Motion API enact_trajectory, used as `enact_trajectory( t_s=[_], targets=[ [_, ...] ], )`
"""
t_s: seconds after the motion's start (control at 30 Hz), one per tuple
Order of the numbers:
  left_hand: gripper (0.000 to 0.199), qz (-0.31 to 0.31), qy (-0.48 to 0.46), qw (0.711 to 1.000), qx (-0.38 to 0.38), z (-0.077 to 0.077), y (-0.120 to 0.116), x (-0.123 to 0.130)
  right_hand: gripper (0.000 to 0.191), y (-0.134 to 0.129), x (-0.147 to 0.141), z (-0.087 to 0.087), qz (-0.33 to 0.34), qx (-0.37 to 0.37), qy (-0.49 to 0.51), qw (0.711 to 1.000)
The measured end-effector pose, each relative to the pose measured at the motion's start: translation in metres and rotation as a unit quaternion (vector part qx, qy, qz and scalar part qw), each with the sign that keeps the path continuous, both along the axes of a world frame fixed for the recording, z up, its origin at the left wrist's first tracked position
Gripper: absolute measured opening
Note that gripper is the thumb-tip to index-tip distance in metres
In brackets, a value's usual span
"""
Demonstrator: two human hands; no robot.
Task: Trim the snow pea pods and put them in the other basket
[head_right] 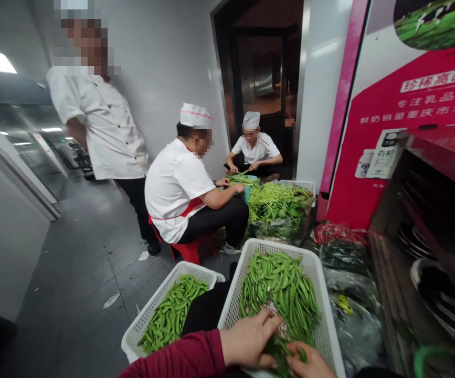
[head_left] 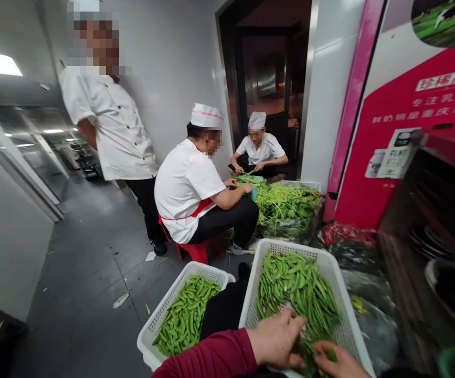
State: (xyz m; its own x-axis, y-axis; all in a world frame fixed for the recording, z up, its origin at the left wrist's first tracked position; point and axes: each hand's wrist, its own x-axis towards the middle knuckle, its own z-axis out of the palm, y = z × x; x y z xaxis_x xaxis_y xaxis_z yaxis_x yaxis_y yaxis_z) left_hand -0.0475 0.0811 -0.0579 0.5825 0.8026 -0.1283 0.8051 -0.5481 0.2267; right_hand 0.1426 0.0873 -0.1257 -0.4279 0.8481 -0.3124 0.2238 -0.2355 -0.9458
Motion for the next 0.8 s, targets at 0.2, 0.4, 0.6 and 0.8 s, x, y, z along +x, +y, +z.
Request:
enact_trajectory(
  t_s=[0.2,0.4,0.6,0.8],
  targets=[
    [0.022,-0.088,0.081,0.992,-0.043,0.000,-0.002,0.013,0.020,-0.009,-0.012,0.021,0.160,0.167,-0.156,0.960],
    [0.034,-0.024,-0.115,0.955,-0.273,0.011,0.005,-0.004,0.016,-0.015,-0.012,0.039,0.220,0.216,-0.150,0.939],
    [0.049,0.255,-0.510,0.755,-0.324,-0.001,0.007,0.017,0.030,-0.014,-0.035,0.052,-0.076,0.200,-0.043,0.976],
    [0.029,0.235,-0.251,0.908,-0.237,-0.035,0.006,0.003,0.025,0.087,-0.017,0.040,-0.362,0.227,-0.044,0.903]
  ],
)
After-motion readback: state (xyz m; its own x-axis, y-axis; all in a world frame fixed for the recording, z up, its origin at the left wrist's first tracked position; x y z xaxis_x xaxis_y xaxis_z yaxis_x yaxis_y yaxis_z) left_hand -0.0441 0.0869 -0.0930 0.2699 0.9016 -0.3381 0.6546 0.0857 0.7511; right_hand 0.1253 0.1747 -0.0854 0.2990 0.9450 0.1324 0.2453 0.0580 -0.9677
